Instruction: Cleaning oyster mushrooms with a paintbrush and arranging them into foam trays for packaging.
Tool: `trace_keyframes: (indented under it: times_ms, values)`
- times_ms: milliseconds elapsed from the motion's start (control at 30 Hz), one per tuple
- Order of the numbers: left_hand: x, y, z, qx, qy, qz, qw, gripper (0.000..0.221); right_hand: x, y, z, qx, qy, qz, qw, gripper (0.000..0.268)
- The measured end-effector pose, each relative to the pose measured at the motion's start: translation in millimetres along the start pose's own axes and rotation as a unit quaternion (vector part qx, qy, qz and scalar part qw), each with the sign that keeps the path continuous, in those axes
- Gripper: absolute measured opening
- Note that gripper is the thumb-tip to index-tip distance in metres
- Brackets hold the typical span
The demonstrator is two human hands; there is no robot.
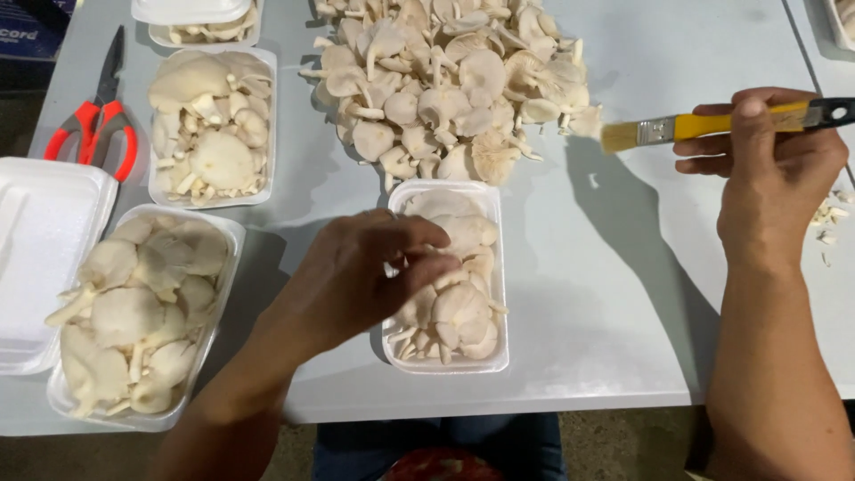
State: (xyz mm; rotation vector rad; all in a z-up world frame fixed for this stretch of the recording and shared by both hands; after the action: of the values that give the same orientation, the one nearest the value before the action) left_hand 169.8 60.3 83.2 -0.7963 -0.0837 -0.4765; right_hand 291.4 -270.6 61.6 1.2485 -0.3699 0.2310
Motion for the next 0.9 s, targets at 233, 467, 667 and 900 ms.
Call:
trace_keyframes:
  times_ms: [233, 467, 667, 900]
  values:
    - [4, 6, 9, 0.054, -0.118, -0.071, 0.989, 0.006, 0, -2, -3, -0.022, 0.001, 0.044, 0.999, 0.034]
    - [53, -4, 0, 0.004, 0.012, 0.018, 1.000, 0.031, -4, 15, -14, -0.018, 0.029, 0.054, 0.998, 0.040]
    - [104, -25, -37, 0.098, 0.112, 0.083, 0.985, 0.021, -5, 20, -14, 0.016, 0.037, 0.055, 0.998, 0.041]
    - [84, -5, -7, 0.109, 0.019, 0.015, 0.994, 0.017, -16, 26, -48, 0.040, 0.210, 0.093, 0.972, 0.019]
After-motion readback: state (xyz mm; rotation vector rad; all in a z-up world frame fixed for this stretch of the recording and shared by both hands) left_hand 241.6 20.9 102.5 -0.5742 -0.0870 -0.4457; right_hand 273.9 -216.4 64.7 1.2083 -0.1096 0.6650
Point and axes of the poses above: each hand's wrist, its own x-axis towards the middle knuckle, its own z-axis out of the back of the hand, y = z × x, the point moved 7 cm from there along x, towards the middle knuckle, and after that the axes turned 2 degrees about y, right-handed, at the moved point
